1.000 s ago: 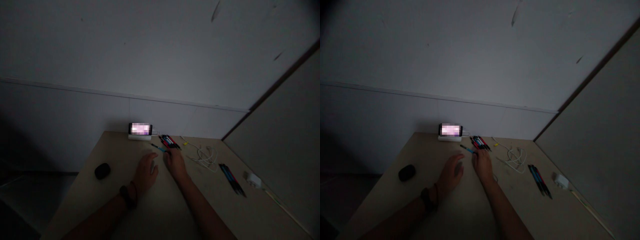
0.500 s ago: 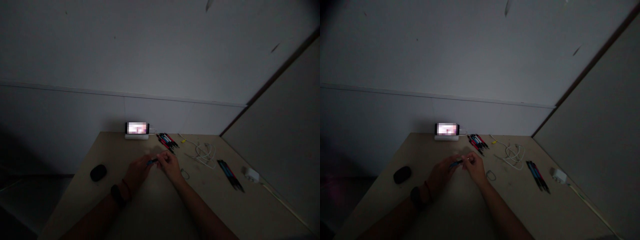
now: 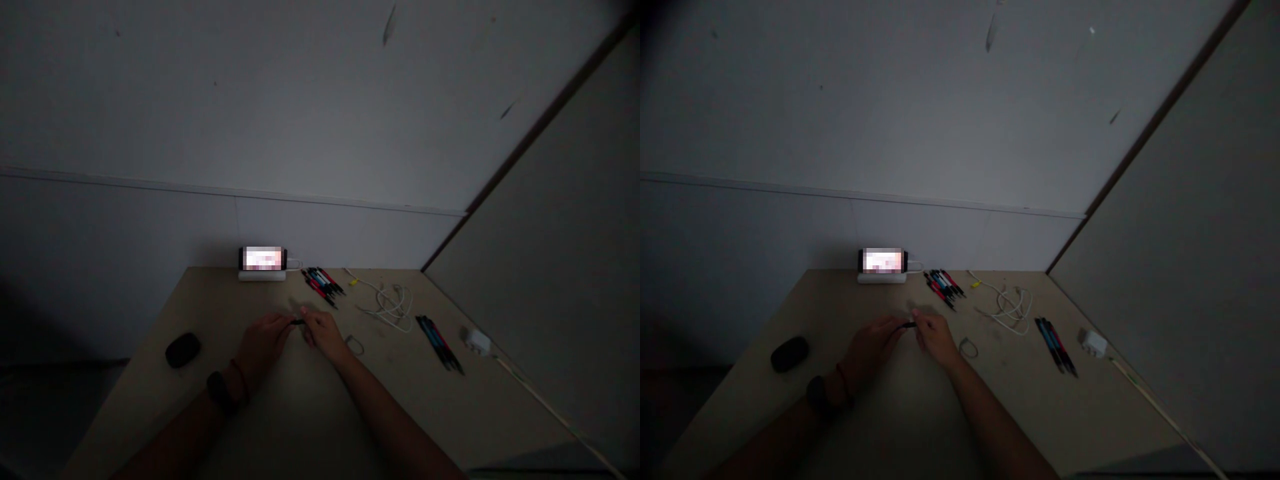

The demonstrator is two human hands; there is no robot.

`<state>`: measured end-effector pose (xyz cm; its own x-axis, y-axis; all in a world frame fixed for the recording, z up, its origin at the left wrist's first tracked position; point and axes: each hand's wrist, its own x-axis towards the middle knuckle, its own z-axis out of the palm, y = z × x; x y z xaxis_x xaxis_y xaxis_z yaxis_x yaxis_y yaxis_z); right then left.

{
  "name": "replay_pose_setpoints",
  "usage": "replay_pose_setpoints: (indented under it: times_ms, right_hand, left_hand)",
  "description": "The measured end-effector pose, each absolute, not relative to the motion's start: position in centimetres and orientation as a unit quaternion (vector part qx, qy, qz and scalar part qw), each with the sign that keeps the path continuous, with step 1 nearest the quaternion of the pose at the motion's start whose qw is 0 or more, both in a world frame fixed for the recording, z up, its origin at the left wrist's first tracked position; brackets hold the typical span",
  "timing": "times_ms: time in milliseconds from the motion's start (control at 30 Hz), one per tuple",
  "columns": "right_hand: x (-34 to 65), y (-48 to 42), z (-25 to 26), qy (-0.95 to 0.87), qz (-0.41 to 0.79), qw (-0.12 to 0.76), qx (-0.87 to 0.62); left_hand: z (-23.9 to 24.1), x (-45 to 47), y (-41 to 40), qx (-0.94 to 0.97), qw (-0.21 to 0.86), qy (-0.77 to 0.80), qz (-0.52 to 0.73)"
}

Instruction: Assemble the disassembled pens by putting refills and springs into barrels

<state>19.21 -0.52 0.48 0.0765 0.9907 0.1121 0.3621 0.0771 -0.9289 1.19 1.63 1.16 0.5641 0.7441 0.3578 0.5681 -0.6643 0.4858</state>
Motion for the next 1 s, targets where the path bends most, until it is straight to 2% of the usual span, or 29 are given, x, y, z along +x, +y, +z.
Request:
replay_pose_setpoints:
  times_ms: [233,433,1000]
  right_hand:
    - [19.2,-0.3,0.3,-0.566,0.359,0.466,-0.577]
    - [19.5,-0.1,0.1,-0.567,0.367,0.471,-0.567]
    - [19.2,0.0,0.2,-0.539,0.415,0.505,-0.531]
  left_hand:
    - [1.8,1.4,1.2,0.870,0.204,0.387,0.226]
    - [0.9,1.4,1.4,0.856,0.193,0.392,0.275]
    - [1.4,1.3,1.4,0.845,0.189,0.436,0.244]
